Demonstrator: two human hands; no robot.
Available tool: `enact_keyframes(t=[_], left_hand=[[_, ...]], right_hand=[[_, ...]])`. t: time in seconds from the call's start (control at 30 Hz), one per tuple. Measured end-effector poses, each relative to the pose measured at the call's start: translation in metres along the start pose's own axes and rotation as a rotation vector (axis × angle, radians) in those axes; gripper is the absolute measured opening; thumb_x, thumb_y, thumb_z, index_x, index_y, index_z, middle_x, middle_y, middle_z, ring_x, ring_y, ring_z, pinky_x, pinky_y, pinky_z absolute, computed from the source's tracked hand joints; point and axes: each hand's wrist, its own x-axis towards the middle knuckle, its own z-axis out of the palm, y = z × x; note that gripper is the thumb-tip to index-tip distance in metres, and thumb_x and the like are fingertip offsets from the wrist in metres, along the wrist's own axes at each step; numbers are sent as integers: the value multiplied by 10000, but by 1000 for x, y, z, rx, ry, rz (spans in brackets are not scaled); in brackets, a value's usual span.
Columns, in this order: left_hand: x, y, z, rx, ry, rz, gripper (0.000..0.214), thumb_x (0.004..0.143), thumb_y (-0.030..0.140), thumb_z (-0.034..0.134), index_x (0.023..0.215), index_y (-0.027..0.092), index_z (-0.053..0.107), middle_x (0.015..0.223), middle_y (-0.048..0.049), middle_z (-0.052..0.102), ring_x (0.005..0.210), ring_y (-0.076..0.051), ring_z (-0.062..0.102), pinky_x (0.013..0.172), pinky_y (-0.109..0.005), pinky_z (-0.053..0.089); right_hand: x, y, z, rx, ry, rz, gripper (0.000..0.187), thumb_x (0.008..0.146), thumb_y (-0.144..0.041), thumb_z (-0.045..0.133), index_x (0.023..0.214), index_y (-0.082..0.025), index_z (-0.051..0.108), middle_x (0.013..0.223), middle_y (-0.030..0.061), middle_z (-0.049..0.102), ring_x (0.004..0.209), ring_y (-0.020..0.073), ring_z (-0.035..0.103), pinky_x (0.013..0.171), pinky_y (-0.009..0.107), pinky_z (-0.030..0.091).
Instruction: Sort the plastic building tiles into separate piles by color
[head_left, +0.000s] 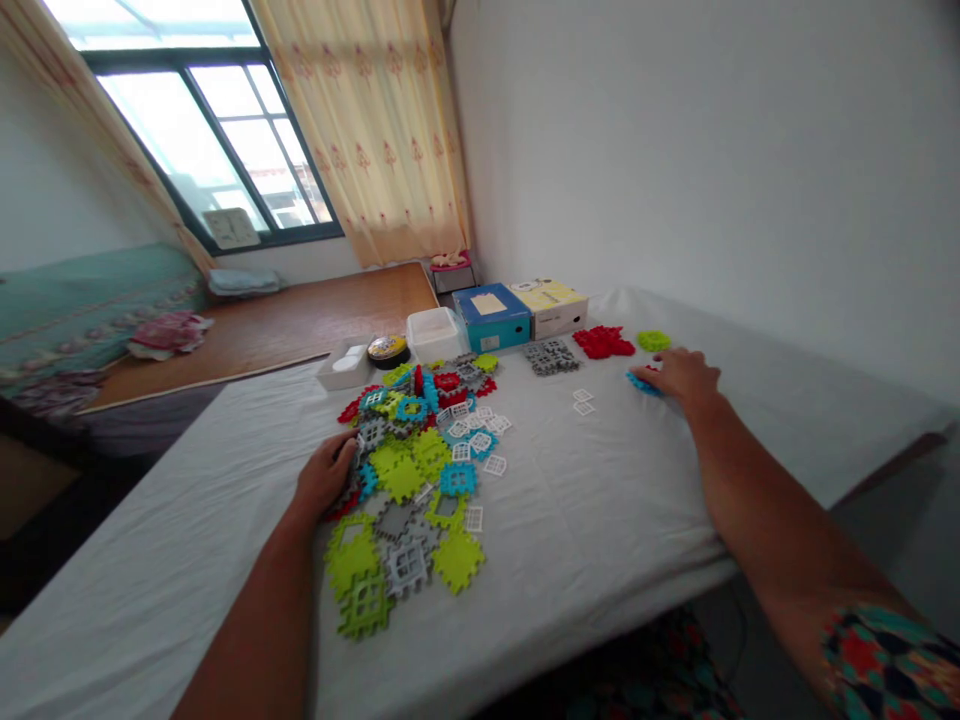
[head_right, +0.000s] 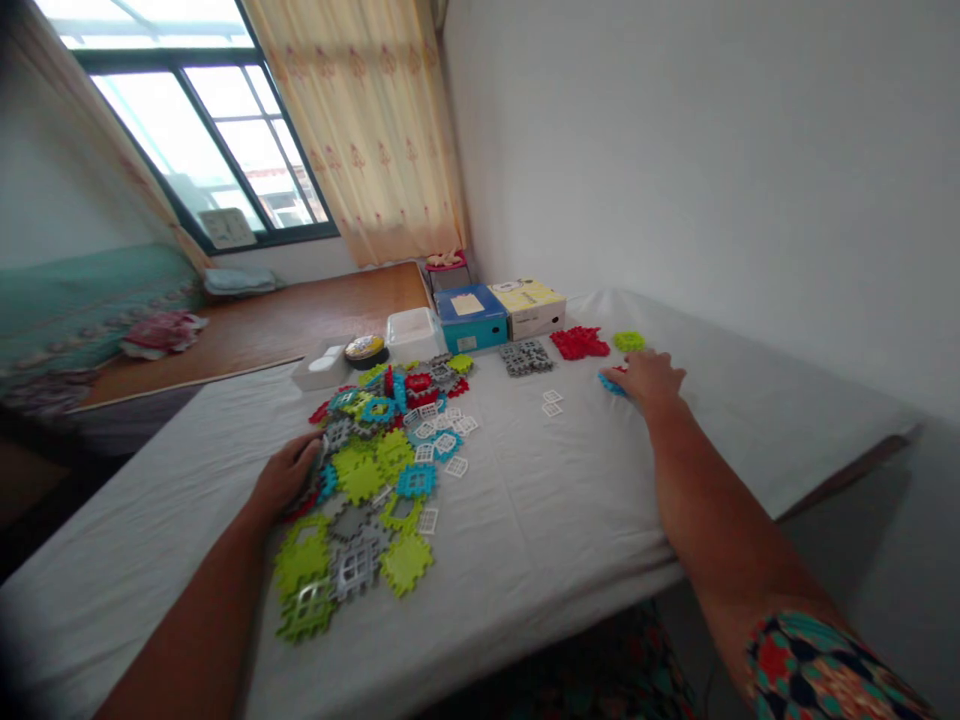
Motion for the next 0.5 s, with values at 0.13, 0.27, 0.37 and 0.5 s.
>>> enact_keyframes(t=[0.13,0.27,0.37,0.5], left_hand=[[-2,3,0,-6,14,-4,529,875,480,369,1225,190,640,1272,-77,649,1185,-241,572,1049,-362,411],[-3,2,1,-11,13,0,552,876,490,364,1242,176,633,1286,-79,639,1186,-238,572,1036,-343,420],[-3,1,1,-23,16,11,560,875,498,368,1242,169,633,1284,-80,640,1171,-235,581,1037,-335,418],[-5,3,1,-29,11,14,553,885,498,362,1244,173,630,1286,-80,638,1185,-232,570,1045,-341,410]], right_hand=[[-18,-66,4,219,-102,-392,316,887,-392,551,1087,-181,673,1091,138,682,957,246,624,855,393,480],[-65,-152,18,353,-340,-919,263,869,-305,601,1084,-172,677,1098,108,686,999,220,619,925,365,466],[-90,-200,27,319,-410,-1098,325,847,-294,653,1149,-174,659,1144,129,667,1066,241,590,947,379,455],[-91,-232,37,188,-438,-978,583,774,-474,733,1273,-203,599,1306,164,588,1167,306,524,951,442,445]])
